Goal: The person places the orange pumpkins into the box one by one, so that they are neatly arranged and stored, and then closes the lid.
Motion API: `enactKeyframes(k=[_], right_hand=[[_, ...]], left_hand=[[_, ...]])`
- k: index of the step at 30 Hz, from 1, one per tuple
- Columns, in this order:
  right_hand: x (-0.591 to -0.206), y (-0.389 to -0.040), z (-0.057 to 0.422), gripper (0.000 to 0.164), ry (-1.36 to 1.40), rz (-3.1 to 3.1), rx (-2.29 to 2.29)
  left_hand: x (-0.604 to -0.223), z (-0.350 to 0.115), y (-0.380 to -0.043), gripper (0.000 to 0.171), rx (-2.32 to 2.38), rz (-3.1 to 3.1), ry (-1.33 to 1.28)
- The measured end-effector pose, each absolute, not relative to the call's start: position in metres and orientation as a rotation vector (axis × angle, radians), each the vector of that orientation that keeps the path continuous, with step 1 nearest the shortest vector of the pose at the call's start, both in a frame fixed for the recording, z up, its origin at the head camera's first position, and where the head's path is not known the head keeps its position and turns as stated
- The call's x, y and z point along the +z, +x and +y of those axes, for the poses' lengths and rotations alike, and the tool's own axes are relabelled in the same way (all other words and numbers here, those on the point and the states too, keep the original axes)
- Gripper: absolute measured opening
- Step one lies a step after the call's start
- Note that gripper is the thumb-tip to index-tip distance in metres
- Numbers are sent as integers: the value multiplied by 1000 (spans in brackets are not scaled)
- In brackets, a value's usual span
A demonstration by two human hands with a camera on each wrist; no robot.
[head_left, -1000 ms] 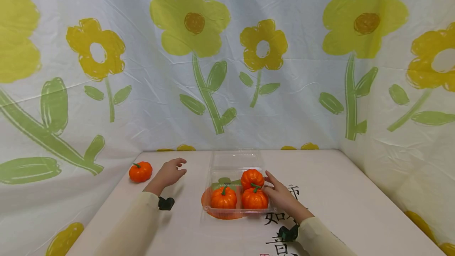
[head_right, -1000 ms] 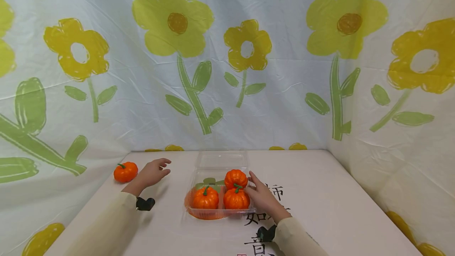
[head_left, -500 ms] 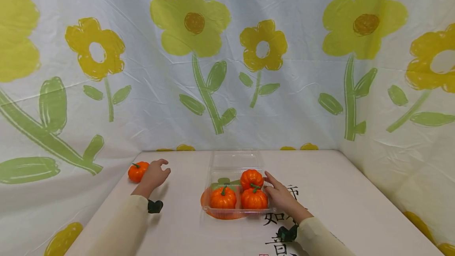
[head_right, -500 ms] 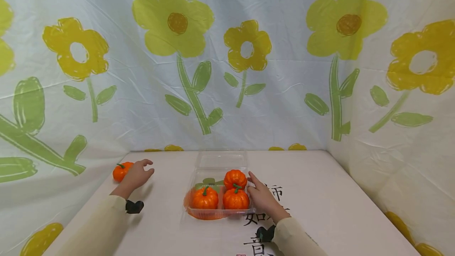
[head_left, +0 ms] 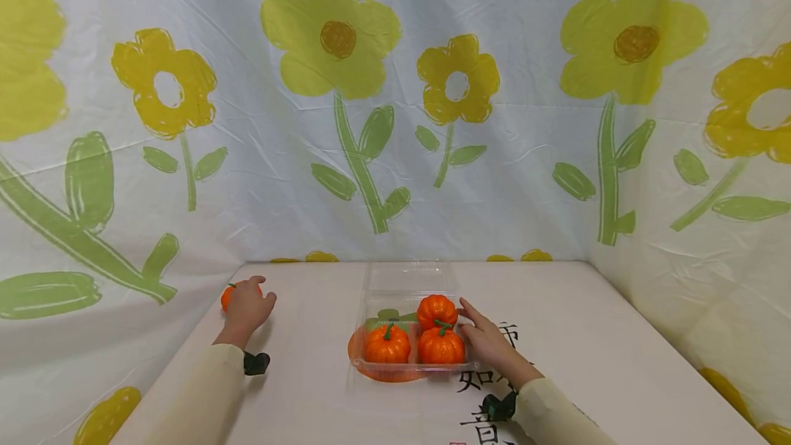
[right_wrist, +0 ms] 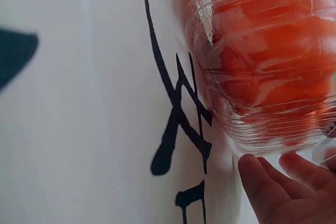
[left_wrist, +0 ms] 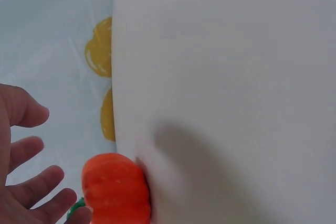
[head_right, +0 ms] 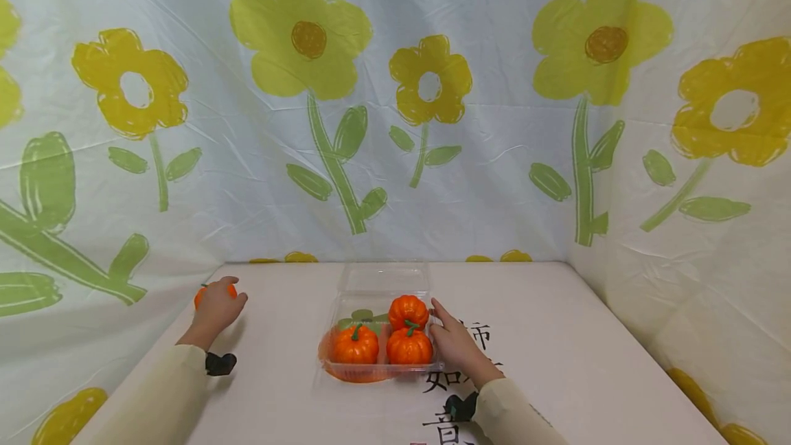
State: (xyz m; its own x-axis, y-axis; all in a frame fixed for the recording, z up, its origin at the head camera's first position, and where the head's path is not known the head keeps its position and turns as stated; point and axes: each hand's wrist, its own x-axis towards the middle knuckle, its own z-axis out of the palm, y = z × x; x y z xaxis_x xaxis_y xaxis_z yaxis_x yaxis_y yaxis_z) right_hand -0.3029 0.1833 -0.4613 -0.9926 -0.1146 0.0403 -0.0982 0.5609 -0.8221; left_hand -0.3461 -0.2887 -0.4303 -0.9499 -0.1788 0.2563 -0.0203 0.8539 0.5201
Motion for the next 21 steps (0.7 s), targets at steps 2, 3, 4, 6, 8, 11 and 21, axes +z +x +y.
enactKeyframes(k=[2, 3, 4, 6, 8, 11, 21], right_hand=[[-461, -303, 183, 61, -193, 2763, -1450], [-461, -303, 183, 61, -196, 2763, -1452], [-461, -303, 183, 62, -196, 2761, -1456], [-461, -303, 184, 62, -197, 2755, -1464], [-461, -303, 184, 62, -195, 2755, -1466], [-460, -302, 184, 61, -194, 2757, -1459], [-457, -300, 182, 60, -186, 2768, -1445]], left_hand=[[-432, -293, -345, 52, -731, -2720, 174], [-432, -294, -345, 52, -720, -2715, 193], [-433, -296, -345, 52, -711, -2713, 211], [-436, -300, -345, 51, -704, -2711, 247], [-437, -303, -346, 50, -700, -2716, 272], [-439, -308, -347, 47, -685, -2719, 303], [-438, -317, -343, 53, -751, -2726, 393]])
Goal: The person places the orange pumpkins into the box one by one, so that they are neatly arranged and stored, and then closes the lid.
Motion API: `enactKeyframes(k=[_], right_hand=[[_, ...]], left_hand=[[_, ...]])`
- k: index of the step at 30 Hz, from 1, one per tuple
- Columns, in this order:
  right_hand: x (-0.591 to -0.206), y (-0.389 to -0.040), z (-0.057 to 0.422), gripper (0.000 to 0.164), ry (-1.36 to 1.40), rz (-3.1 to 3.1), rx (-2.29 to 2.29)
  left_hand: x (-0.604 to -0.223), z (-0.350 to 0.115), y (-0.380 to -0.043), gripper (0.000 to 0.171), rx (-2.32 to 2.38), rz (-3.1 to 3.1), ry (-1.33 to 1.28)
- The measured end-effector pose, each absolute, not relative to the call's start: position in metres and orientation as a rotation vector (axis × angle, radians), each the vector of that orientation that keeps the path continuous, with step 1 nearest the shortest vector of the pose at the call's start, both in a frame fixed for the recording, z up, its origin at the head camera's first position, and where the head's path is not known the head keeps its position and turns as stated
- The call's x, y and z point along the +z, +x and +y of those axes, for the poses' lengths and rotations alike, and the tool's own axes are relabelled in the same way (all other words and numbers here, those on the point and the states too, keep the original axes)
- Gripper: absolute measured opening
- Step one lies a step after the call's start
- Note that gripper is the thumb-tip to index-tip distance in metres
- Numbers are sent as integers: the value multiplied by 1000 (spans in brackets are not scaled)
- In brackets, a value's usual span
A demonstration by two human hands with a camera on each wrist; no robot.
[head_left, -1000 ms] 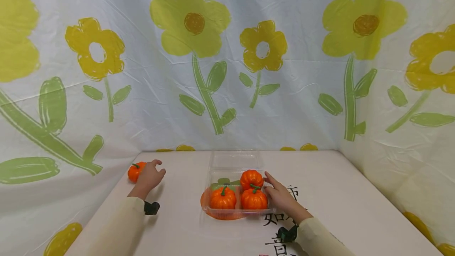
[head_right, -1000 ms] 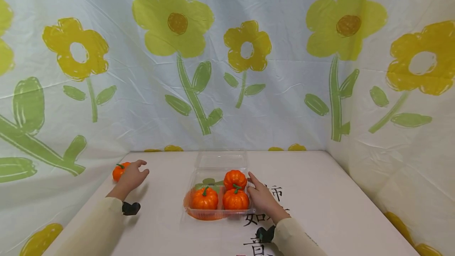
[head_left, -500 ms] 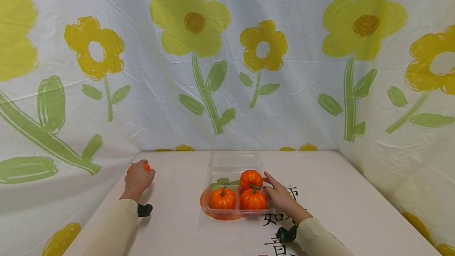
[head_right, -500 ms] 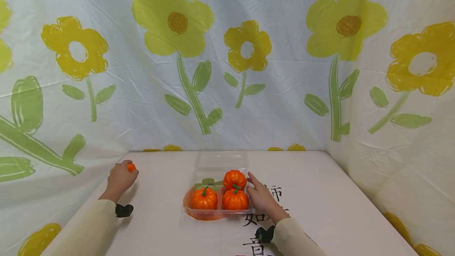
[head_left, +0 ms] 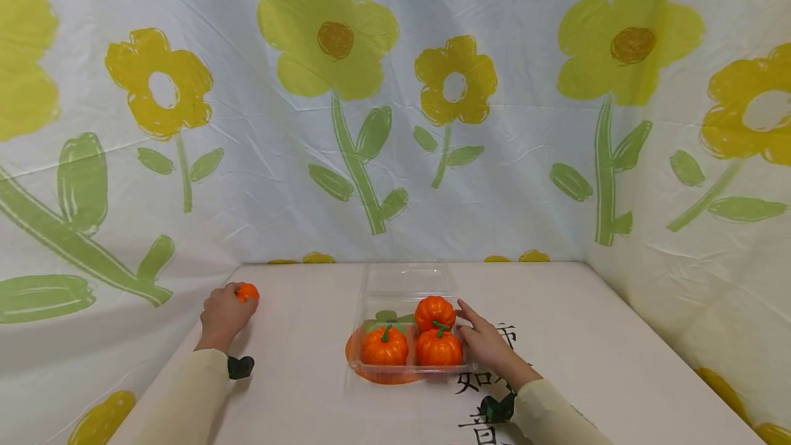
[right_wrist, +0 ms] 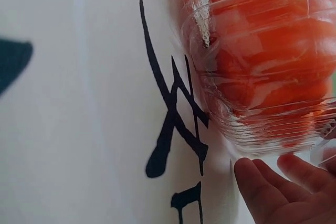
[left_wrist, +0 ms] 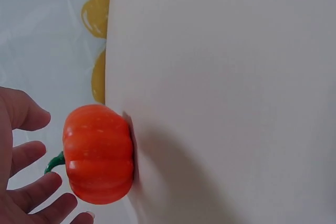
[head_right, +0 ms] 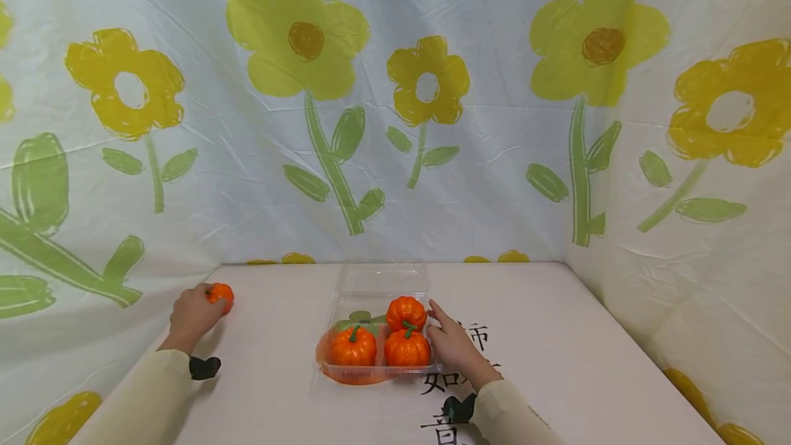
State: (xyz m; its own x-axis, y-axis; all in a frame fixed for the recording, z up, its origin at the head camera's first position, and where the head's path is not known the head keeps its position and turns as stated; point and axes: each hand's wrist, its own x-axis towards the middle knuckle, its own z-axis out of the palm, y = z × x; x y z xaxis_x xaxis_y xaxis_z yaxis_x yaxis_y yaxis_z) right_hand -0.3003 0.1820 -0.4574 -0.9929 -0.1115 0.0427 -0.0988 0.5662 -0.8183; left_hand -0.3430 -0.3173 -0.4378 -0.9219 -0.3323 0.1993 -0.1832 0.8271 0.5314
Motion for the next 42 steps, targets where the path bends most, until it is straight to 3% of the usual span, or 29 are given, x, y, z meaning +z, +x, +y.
enactKeyframes(k=[15, 24, 42], right_hand=[[-456, -299, 182, 60, -191, 2795, -1426], [-459, -300, 182, 59, -174, 2786, -1440], [-459, -300, 183, 59, -157, 2757, -1450]], left_hand=[[-443, -326, -343, 46, -796, -2683, 581], [-448, -329, -347, 63, -900, -2685, 684], [-455, -340, -361, 83, -1110, -2737, 530]])
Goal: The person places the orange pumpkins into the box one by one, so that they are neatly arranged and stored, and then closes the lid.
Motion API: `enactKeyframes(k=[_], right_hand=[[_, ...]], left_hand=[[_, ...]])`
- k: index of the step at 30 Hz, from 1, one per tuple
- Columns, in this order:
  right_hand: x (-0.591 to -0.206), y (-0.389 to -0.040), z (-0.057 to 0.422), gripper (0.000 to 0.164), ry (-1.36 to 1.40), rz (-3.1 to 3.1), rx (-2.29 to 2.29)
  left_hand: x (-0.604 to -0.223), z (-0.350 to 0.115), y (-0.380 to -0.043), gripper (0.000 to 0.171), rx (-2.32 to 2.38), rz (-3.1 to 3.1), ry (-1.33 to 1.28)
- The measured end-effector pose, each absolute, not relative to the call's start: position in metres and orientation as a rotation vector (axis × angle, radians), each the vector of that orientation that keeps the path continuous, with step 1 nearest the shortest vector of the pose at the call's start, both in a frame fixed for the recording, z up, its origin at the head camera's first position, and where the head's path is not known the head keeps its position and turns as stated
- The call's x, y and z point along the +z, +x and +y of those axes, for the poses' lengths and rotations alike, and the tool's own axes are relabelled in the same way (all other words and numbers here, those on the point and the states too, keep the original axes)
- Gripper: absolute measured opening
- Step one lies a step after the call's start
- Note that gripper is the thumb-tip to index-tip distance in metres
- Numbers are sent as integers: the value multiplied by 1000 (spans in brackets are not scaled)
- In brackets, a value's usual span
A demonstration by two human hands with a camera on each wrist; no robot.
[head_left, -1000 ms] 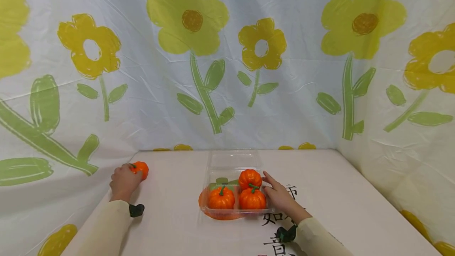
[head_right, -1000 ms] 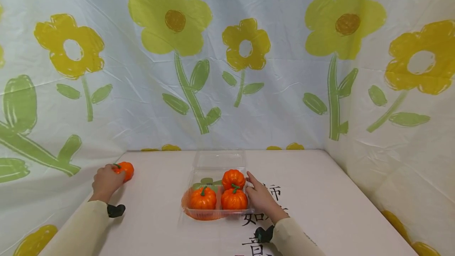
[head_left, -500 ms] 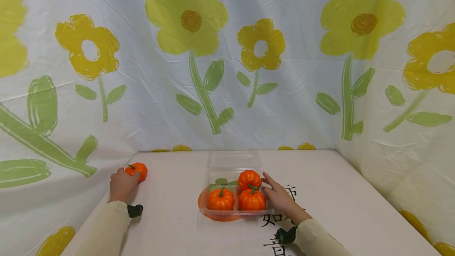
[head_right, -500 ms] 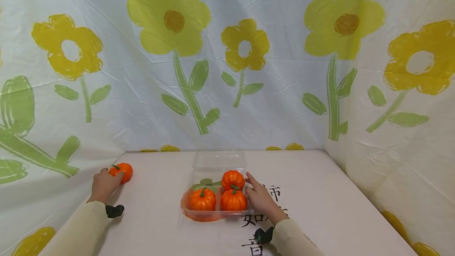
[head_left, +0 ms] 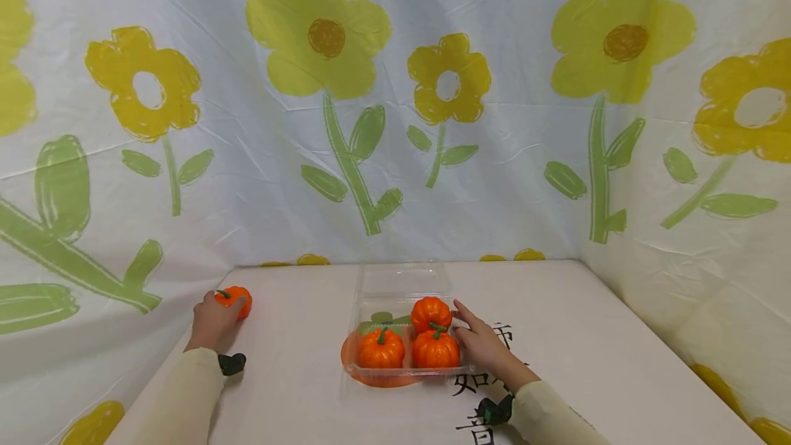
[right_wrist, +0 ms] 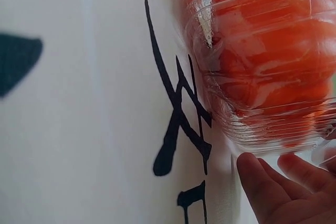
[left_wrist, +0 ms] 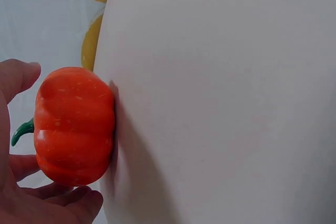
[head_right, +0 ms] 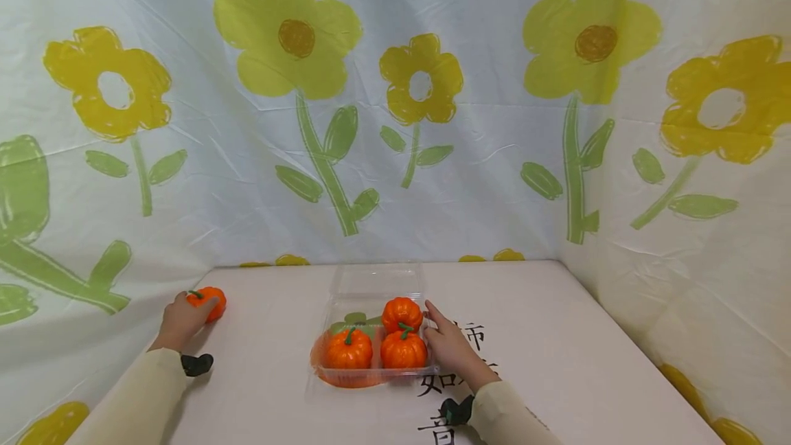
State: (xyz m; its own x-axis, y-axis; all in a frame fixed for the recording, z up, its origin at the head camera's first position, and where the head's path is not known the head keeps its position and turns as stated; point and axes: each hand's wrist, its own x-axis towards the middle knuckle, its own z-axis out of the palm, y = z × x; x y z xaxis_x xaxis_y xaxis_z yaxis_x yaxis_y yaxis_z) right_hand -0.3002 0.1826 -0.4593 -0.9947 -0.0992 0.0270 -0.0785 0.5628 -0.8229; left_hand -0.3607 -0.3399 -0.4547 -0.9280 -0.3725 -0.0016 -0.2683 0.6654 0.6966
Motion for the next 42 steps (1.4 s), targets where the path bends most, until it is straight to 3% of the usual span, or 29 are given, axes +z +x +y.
enactKeyframes(k=[5, 42], right_hand=[[-460, -300, 183, 60, -154, 2762, -1436], [-456, -298, 183, 60, -131, 2783, -1405]], left_hand=[[-451, -344, -361, 89, -1181, -2765, 565], [-438, -329, -375, 88, -1196, -2647, 484]])
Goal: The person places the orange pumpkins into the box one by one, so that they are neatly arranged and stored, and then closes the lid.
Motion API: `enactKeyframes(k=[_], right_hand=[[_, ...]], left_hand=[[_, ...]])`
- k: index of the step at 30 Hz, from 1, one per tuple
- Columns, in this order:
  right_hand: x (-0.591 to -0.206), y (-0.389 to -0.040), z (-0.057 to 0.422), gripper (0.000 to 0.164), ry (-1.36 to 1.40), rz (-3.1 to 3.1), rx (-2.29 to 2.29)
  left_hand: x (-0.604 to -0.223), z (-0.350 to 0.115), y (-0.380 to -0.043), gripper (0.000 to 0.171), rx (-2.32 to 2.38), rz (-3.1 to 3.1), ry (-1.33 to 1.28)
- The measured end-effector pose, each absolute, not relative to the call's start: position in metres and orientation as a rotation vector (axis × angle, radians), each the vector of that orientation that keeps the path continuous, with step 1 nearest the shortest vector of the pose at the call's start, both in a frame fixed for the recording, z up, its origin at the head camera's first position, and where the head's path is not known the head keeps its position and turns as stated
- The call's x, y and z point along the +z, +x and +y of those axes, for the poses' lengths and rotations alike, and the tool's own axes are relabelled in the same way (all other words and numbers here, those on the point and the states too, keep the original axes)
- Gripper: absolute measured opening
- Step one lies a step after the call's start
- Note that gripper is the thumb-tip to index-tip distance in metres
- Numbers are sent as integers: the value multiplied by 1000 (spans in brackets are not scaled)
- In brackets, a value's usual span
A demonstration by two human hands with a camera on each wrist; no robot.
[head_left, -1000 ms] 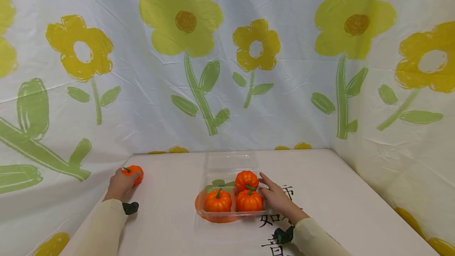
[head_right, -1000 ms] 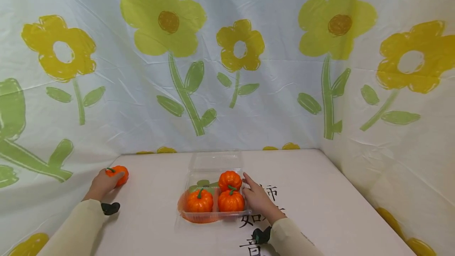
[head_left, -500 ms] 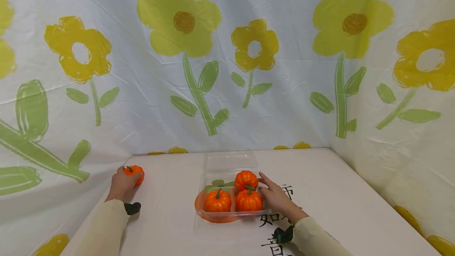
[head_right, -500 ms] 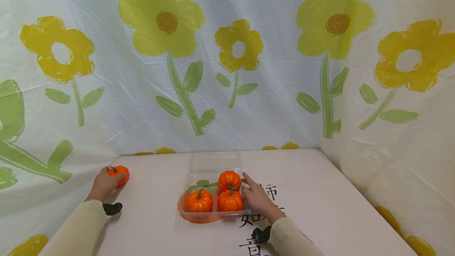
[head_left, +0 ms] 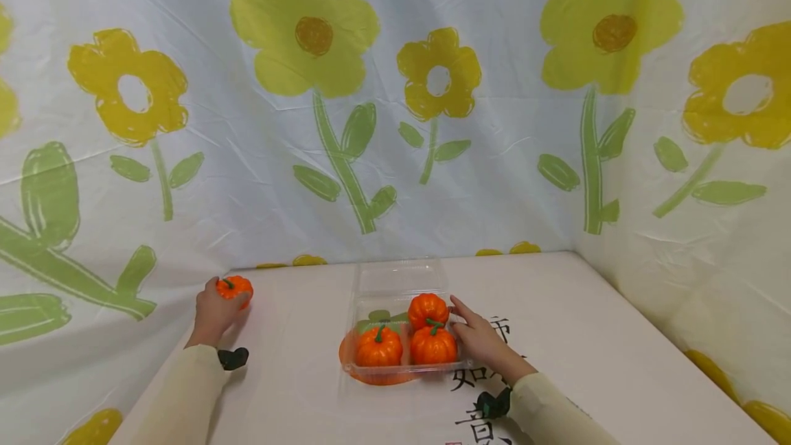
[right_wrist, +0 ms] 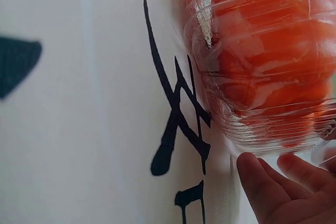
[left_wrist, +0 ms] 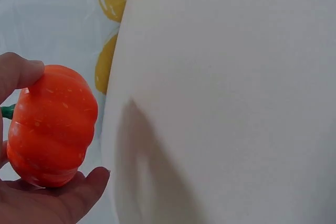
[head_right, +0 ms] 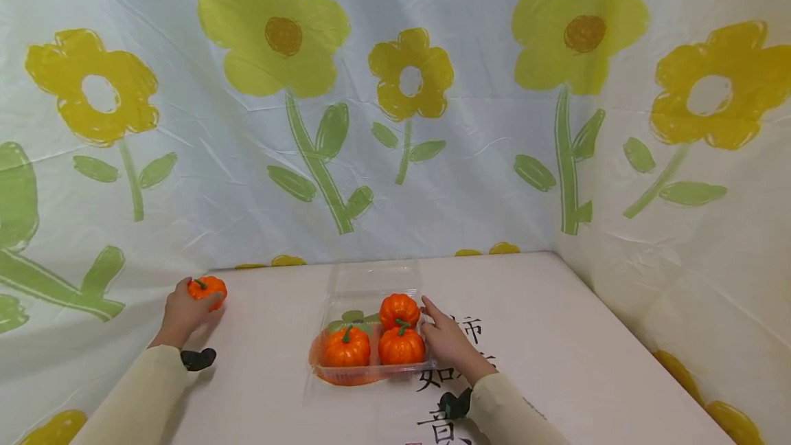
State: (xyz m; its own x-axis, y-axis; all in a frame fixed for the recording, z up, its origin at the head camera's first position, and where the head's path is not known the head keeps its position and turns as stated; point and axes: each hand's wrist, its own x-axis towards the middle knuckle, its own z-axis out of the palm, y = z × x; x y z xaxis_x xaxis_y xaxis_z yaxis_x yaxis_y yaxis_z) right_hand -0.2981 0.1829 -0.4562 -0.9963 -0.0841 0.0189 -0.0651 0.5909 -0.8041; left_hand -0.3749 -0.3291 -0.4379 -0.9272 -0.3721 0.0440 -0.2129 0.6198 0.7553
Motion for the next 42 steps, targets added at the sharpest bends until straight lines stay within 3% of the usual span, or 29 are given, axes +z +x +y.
enactKeyframes(k=[27, 42], right_hand=[[-457, -299, 183, 59, -138, 2763, -1438], [-455, -297, 183, 60, -160, 2767, -1471]], left_hand=[[-423, -310, -375, 93, -1364, -2631, 242], [-416, -291, -373, 65, -1362, -2629, 201]])
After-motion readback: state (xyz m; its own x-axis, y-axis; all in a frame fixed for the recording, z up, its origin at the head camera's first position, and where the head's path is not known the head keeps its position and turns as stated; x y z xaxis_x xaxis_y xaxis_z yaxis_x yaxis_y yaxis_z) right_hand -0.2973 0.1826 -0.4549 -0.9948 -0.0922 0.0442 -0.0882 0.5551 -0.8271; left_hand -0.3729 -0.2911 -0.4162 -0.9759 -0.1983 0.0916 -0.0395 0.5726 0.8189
